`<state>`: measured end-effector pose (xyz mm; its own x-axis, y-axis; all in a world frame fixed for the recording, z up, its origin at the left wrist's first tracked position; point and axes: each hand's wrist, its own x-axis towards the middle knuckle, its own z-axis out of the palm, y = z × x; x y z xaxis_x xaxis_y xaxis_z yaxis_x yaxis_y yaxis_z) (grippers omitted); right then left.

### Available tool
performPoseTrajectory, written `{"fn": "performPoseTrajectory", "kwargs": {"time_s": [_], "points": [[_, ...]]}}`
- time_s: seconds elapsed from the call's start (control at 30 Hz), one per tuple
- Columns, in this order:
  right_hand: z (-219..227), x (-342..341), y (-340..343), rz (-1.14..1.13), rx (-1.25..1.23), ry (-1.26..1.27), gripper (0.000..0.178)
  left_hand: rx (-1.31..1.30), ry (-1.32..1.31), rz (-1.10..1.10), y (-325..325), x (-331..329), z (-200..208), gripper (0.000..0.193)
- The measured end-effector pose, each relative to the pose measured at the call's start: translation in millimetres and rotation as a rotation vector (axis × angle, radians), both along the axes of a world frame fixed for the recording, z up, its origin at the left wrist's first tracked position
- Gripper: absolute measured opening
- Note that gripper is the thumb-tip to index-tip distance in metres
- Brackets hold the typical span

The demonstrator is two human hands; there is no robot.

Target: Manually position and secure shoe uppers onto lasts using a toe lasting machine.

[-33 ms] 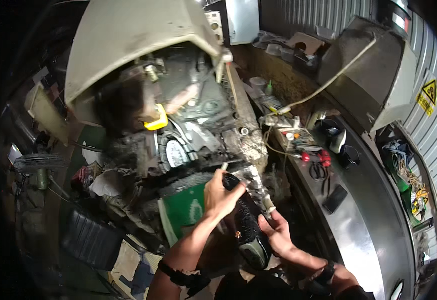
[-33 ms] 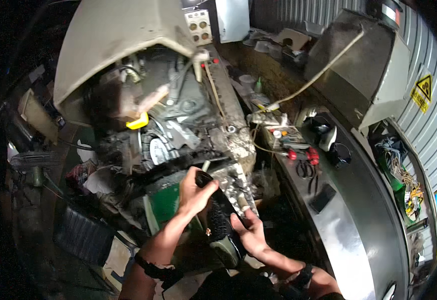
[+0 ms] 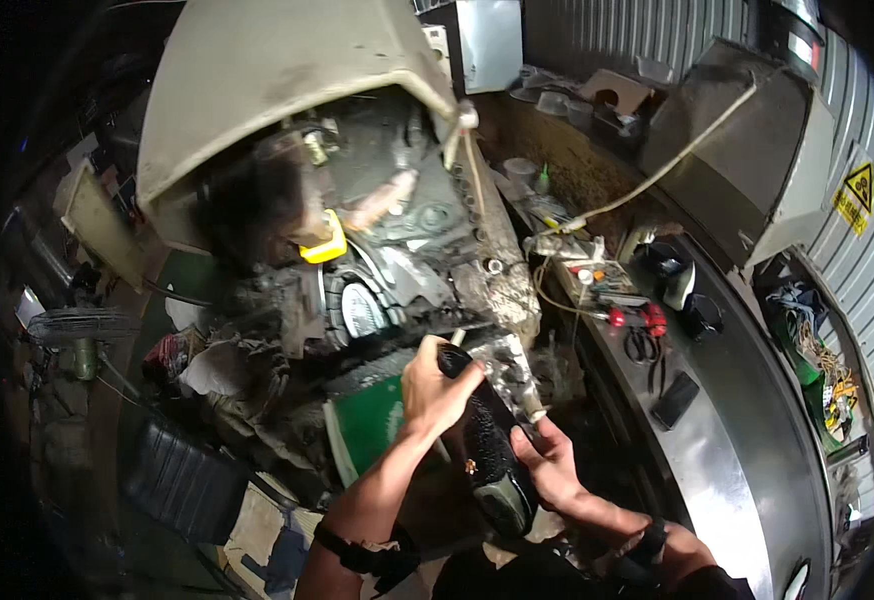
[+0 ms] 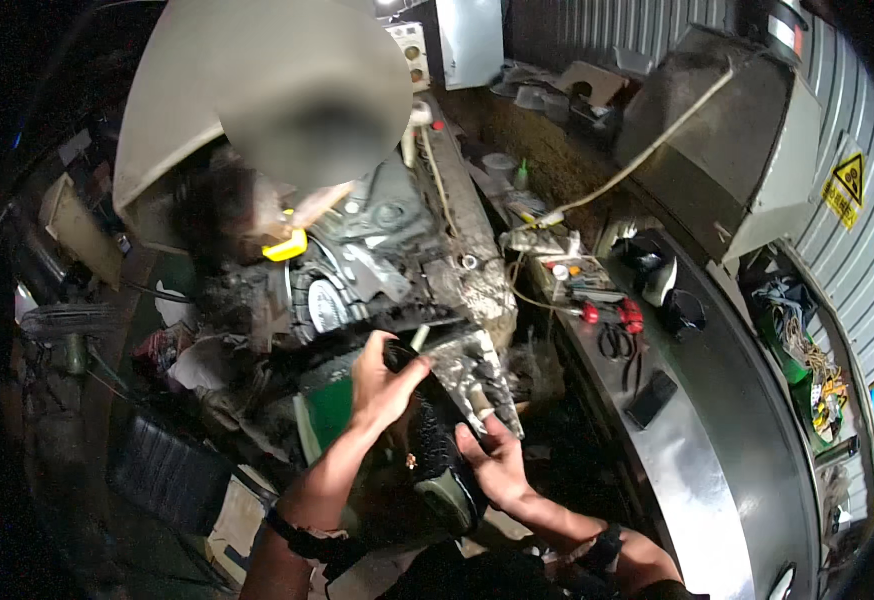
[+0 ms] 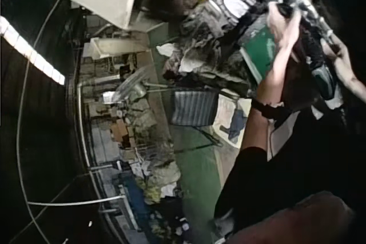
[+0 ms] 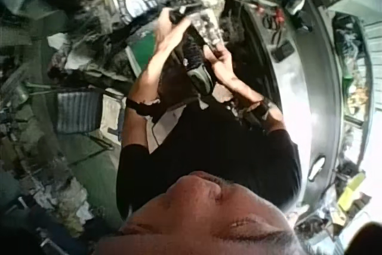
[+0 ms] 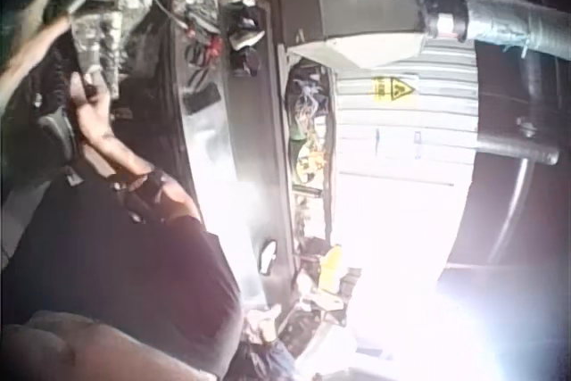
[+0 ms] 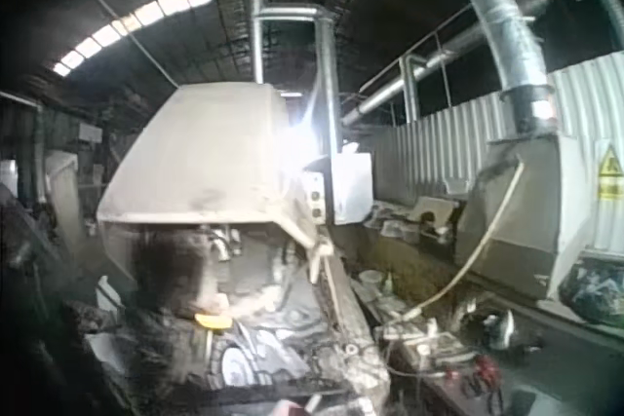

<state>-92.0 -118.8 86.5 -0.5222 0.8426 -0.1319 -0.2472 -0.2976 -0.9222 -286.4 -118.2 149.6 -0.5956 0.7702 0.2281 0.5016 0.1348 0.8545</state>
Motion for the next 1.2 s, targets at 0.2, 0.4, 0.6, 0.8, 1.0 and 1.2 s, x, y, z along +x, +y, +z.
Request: {"fn": "performPoseTrajectory", "kwargs": {"time_s": [0.2,0.4,0.6,0.8,1.0,1.2], "points": [[-1,-127,1,0.051,-0.082,0.168,0.026,0.142,-0.380,0.075,-11,-134,7,0.040],[-4,-203,28,0.039,-0.169,0.135,0.052,0.429,-1.144,0.015,-49,-157,-32,0.042],[-14,-244,55,0.001,-0.221,0.168,0.067,0.424,-1.246,0.021,-59,-144,-42,0.033],[17,-260,58,-0.060,-0.053,-0.111,0.069,0.417,-1.337,0.144,-43,-165,-54,0.027],[-49,-263,87,-0.046,0.063,-0.159,0.067,0.455,-0.969,0.407,-27,-150,-90,0.029],[-55,-268,90,-0.001,0.014,0.114,0.073,0.529,-0.795,0.485,-13,-151,-122,0.040]]}}
